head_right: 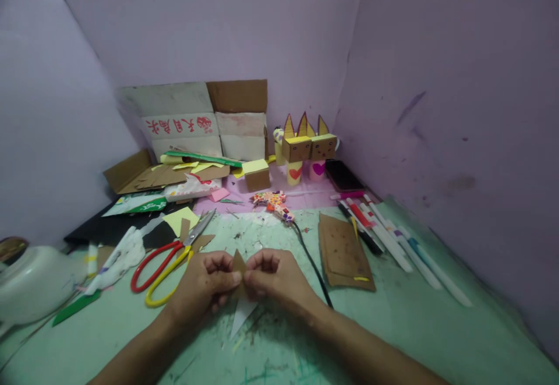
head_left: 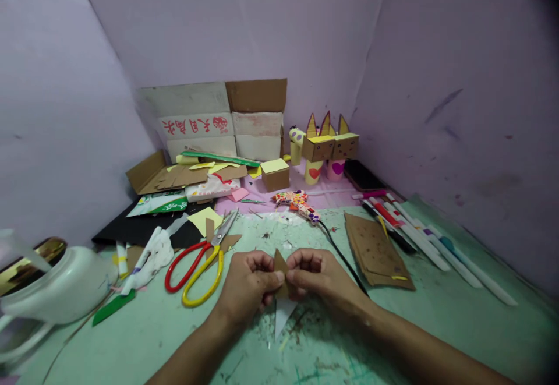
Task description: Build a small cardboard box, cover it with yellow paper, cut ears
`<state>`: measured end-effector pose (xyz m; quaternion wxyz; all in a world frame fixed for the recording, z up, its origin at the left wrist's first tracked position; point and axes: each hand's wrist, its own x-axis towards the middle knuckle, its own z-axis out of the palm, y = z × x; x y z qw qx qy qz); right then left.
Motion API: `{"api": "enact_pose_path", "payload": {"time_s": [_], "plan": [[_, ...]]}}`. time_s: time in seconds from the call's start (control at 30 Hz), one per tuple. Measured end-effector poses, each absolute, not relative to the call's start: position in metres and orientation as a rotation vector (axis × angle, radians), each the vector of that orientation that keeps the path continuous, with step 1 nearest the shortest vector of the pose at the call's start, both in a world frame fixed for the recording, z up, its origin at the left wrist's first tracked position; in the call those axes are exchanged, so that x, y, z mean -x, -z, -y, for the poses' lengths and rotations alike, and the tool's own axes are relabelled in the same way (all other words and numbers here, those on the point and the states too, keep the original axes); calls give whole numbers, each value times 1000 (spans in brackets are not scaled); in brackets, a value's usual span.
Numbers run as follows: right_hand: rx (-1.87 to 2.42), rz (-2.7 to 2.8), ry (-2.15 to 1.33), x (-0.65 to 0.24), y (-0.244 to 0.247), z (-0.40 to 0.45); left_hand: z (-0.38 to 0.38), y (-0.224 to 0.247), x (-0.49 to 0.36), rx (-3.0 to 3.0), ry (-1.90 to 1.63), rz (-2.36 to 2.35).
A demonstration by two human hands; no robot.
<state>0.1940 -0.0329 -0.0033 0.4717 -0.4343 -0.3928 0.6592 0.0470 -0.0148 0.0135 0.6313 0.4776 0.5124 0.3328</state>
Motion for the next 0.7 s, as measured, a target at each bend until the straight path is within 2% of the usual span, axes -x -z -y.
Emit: {"api": "enact_pose_path", "payload": {"time_s": [0.17,0.37,0.7], "plan": [[1146,884,-1592,-193,3,31,13,-15,-48,-1113,-716,-1147],[1087,631,-1737,-199,-1,26,8,-14,-44,-936,-725,-1047],[1108,633,-1703,-198,4,27,12,-20,-47,-1048,-601,-1147]]}}
